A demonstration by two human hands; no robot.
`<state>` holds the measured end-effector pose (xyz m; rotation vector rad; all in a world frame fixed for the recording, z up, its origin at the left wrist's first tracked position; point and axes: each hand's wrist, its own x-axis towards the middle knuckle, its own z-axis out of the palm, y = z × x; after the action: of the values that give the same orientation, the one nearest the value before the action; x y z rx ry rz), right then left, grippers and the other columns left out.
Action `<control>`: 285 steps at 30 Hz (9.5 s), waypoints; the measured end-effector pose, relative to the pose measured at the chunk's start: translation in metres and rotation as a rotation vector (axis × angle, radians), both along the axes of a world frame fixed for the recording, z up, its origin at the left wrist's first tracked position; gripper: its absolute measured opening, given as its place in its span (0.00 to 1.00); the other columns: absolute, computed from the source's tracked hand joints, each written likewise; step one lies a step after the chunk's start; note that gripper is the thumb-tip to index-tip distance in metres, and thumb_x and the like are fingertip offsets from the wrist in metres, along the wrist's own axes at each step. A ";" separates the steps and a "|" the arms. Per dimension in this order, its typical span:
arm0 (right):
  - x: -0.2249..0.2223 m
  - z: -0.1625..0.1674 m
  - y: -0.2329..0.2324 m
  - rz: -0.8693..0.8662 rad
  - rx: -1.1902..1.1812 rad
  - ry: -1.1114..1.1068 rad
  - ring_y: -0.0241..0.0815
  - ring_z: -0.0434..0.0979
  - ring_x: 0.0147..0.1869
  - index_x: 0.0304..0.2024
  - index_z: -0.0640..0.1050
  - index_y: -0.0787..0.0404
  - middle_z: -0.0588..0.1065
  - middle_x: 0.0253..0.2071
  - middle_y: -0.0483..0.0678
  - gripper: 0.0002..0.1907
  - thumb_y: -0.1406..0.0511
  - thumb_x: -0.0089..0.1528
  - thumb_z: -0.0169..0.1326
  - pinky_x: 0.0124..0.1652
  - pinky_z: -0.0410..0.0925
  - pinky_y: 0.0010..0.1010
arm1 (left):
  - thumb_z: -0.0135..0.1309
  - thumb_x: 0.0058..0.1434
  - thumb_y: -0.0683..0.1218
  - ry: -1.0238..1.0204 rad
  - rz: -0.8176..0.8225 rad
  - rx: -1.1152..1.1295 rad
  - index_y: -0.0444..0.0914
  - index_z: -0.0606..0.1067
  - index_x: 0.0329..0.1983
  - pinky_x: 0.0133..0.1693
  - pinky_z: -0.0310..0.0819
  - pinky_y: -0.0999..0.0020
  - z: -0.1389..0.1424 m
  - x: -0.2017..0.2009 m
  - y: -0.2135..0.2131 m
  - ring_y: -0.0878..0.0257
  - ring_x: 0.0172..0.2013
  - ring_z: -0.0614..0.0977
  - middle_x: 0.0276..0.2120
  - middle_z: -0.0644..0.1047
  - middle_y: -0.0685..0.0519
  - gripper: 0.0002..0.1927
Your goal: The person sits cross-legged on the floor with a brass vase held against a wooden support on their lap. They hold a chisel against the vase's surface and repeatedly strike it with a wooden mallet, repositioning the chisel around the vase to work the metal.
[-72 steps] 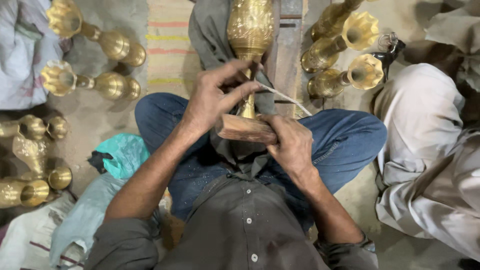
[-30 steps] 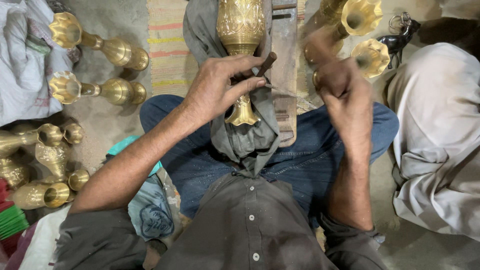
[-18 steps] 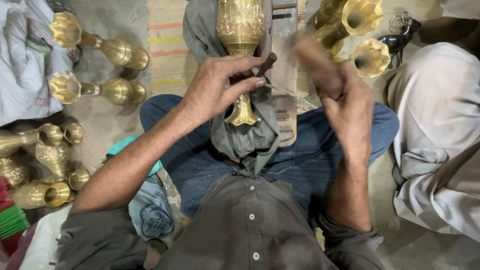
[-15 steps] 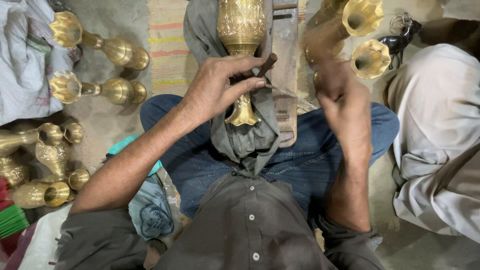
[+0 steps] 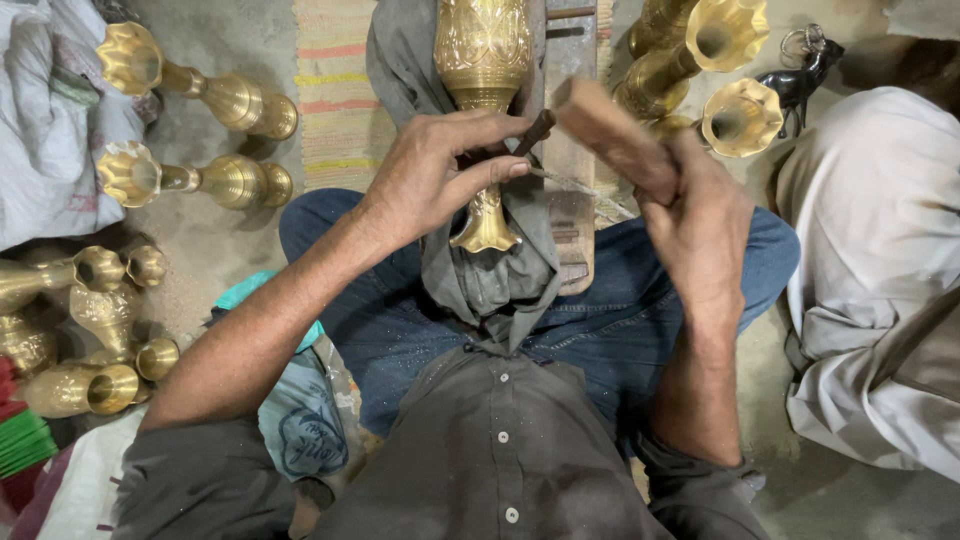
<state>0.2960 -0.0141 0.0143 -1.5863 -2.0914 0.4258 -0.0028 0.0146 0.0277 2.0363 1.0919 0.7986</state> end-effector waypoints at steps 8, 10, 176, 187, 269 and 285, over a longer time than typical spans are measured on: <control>-0.014 0.010 -0.001 0.000 0.016 0.336 0.58 0.79 0.52 0.57 0.71 0.66 0.78 0.48 0.61 0.20 0.71 0.66 0.62 0.50 0.69 0.47 | 0.61 0.68 0.51 -0.009 -0.011 -0.027 0.36 0.77 0.60 0.47 0.84 0.61 -0.005 -0.003 0.001 0.57 0.46 0.87 0.47 0.84 0.46 0.21; -0.013 0.010 -0.002 0.002 0.001 0.312 0.57 0.79 0.50 0.57 0.71 0.66 0.77 0.47 0.60 0.20 0.72 0.65 0.62 0.49 0.69 0.47 | 0.60 0.69 0.51 -0.016 -0.016 -0.015 0.36 0.77 0.60 0.48 0.84 0.61 -0.007 -0.002 0.000 0.57 0.47 0.87 0.48 0.83 0.46 0.21; 0.010 0.006 0.037 0.050 -0.042 -0.088 0.61 0.81 0.46 0.53 0.75 0.65 0.79 0.40 0.61 0.24 0.68 0.56 0.68 0.45 0.71 0.49 | 0.66 0.64 0.45 0.200 0.217 0.188 0.35 0.75 0.52 0.40 0.82 0.58 0.006 0.025 -0.005 0.54 0.39 0.87 0.38 0.83 0.45 0.17; 0.008 0.002 0.040 0.062 -0.103 0.055 0.55 0.83 0.43 0.53 0.73 0.64 0.79 0.38 0.58 0.21 0.69 0.59 0.65 0.44 0.73 0.46 | 0.65 0.65 0.46 0.177 0.196 0.168 0.34 0.76 0.53 0.39 0.84 0.62 -0.002 0.022 -0.002 0.57 0.39 0.87 0.39 0.83 0.46 0.18; -0.002 0.058 0.064 0.210 -0.061 -0.199 0.49 0.84 0.45 0.46 0.76 0.61 0.80 0.38 0.56 0.12 0.71 0.63 0.65 0.47 0.76 0.41 | 0.64 0.66 0.53 -0.229 0.183 -0.133 0.36 0.77 0.59 0.44 0.87 0.66 -0.028 -0.002 -0.003 0.63 0.41 0.89 0.42 0.85 0.48 0.23; -0.019 0.082 0.068 0.292 0.021 -0.513 0.60 0.80 0.32 0.46 0.76 0.65 0.78 0.30 0.59 0.21 0.68 0.54 0.69 0.38 0.72 0.52 | 0.65 0.65 0.51 -0.317 0.173 -0.190 0.36 0.77 0.59 0.42 0.89 0.67 -0.038 -0.003 -0.001 0.63 0.41 0.89 0.41 0.85 0.48 0.23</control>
<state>0.2767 0.0538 0.0959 -1.4926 -2.7191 0.0895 -0.0056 0.0131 -0.0107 1.6090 1.1221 1.0235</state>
